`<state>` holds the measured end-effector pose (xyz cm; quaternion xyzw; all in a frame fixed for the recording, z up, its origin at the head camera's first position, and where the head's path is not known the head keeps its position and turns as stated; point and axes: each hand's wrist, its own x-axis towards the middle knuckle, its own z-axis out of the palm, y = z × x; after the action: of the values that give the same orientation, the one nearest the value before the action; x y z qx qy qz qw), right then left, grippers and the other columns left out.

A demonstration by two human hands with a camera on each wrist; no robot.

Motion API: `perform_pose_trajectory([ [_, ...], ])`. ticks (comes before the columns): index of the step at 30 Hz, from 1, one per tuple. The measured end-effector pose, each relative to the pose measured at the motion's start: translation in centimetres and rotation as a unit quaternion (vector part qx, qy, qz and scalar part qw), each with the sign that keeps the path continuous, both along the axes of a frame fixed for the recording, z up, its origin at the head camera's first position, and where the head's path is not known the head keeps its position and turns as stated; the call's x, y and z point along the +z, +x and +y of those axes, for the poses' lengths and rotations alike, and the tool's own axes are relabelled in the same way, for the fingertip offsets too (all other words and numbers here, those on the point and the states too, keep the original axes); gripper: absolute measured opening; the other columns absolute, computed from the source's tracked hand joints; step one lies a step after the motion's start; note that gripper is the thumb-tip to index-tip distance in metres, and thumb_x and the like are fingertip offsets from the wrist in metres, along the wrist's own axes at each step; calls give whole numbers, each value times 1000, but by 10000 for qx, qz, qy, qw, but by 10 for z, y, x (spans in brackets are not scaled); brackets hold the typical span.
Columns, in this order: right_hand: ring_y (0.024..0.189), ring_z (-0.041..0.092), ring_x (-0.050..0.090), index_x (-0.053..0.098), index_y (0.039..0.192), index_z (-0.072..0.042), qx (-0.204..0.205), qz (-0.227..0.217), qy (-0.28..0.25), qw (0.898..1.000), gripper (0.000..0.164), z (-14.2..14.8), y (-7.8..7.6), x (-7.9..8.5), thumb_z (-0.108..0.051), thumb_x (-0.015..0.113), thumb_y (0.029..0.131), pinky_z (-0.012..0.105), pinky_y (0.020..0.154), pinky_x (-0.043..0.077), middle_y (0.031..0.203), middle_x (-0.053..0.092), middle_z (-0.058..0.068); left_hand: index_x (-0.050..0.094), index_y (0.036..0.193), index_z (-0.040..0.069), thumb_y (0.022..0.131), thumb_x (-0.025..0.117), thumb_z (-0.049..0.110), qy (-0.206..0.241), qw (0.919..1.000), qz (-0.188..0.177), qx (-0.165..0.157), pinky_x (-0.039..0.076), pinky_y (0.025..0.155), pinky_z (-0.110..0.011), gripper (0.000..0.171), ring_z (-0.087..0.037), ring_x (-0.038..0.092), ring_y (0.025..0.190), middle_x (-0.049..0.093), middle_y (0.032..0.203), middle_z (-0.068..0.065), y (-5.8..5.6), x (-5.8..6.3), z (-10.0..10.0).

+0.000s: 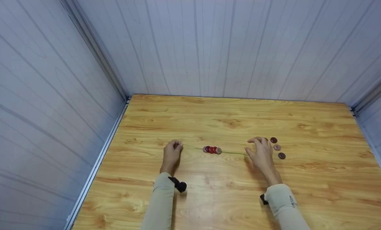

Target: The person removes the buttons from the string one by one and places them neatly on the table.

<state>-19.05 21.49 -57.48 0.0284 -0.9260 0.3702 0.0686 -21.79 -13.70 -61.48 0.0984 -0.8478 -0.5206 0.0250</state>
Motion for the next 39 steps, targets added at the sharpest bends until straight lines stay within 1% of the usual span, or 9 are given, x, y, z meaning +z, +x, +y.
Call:
perform_pose_trajectory([
  [4,122,40,39,63,116,-3,53,-17,55,10000,33,-8,0,0,-21,68,89,59,104,21,128,49,20,65,99,4,95,60,13,29,10000,-27,11,50,78,-31,12,-19,59,88,65,94,-9,0,0,0],
  [11,122,38,39,63,116,-4,145,-132,-57,9998,33,-19,-1,-3,-22,68,89,56,102,25,129,49,19,65,100,2,95,59,12,39,10000,24,-33,50,78,-32,12,-19,59,89,65,95,-10,0,-1,0],
  [18,120,39,40,62,116,-4,260,-209,-40,9994,33,-29,-2,-4,-22,68,89,59,102,25,131,48,18,64,99,4,96,58,15,-18,10000,15,-50,49,80,-33,12,-19,58,89,64,96,-9,2,0,0],
  [28,118,36,42,63,114,-6,416,-180,-130,9989,31,-45,-1,-11,-22,69,89,55,102,28,126,50,15,64,98,4,95,59,14,119,9999,51,-22,48,76,-31,12,-18,58,85,63,92,-8,2,-1,0],
  [32,118,35,43,63,115,-7,476,-256,-85,9985,31,-50,-1,-13,-23,68,89,54,101,30,126,50,14,64,98,3,95,59,13,84,9999,85,-31,48,75,-31,12,-17,58,84,64,92,-8,2,-1,0],
  [39,117,36,43,64,113,-8,619,-246,26,9978,28,-58,-3,-18,-22,69,89,54,102,30,125,51,14,64,96,3,94,60,12,31,9999,133,18,48,75,-30,10,-18,57,83,63,90,-8,1,0,0],
])
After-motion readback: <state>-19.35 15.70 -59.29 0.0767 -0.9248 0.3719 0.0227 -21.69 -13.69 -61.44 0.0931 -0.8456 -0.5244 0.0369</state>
